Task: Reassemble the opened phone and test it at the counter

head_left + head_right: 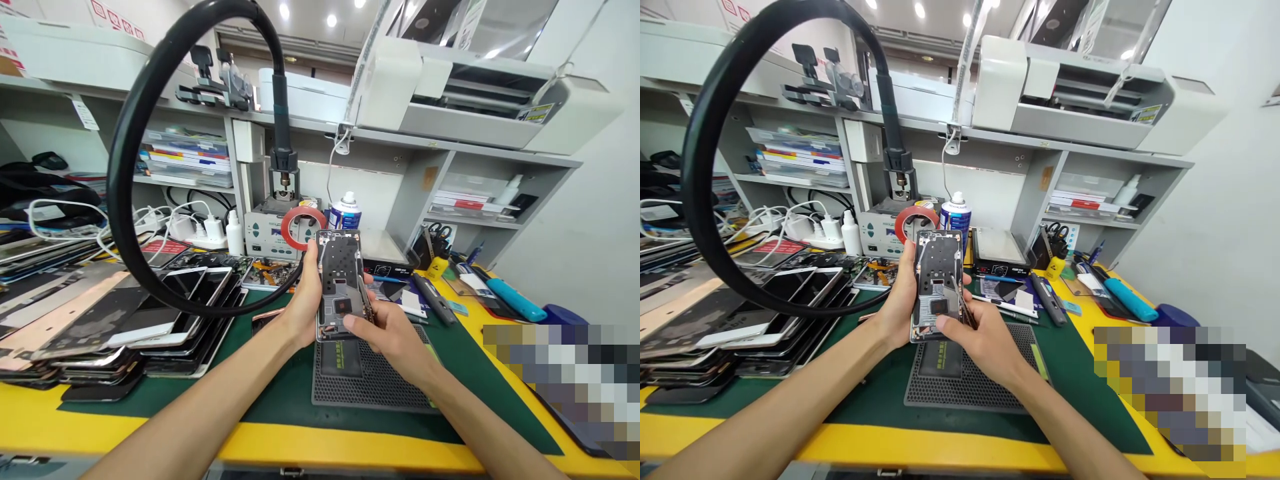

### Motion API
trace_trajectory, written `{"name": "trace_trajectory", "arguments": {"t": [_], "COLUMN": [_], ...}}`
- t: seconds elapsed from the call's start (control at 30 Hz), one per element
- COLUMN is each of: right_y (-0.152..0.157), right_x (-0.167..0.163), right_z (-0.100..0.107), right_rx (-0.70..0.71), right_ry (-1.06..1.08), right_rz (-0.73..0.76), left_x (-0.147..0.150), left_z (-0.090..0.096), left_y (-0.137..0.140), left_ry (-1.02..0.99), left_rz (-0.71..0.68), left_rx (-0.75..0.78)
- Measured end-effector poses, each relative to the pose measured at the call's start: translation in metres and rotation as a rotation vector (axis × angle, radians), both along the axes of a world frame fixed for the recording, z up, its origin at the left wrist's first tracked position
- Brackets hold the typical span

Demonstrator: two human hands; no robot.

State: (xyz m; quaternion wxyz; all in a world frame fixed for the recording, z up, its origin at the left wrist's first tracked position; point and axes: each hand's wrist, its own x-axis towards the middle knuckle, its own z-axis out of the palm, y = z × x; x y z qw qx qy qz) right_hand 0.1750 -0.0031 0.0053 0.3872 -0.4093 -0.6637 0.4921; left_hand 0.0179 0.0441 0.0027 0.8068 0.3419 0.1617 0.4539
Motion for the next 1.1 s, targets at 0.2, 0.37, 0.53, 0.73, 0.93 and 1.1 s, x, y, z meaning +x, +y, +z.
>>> {"name": "trace_trajectory", "arguments": {"t": [0.2, 0.37, 0.53, 0.73, 0.93, 1.1], "right_y": [0.001, 0.016, 0.023, 0.021, 0.024, 0.024], "right_x": [0.006, 0.044, 0.092, 0.093, 0.086, 0.083], "right_z": [-0.002, 0.015, 0.033, 0.026, 0.016, 0.016], "right_rx": [0.156, 0.307, 0.239, 0.098, 0.116, 0.180], "right_ry": [-0.062, -0.218, -0.513, -0.721, -0.841, -0.893], "right_rz": [-0.106, -0.313, -0.177, 0.092, 0.098, 0.063], "left_x": [-0.008, -0.024, -0.038, -0.041, -0.047, -0.054], "left_z": [0.009, 0.019, 0.027, 0.033, 0.036, 0.033], "left_y": [0.001, 0.010, 0.018, 0.018, 0.019, 0.025], "left_ry": [-0.024, 0.013, 0.060, 0.051, 0.030, 0.038], "left_rz": [-0.038, 0.135, 0.296, 0.331, 0.352, 0.330], "left_rx": [0.015, 0.134, 0.185, 0.173, 0.174, 0.192]}}
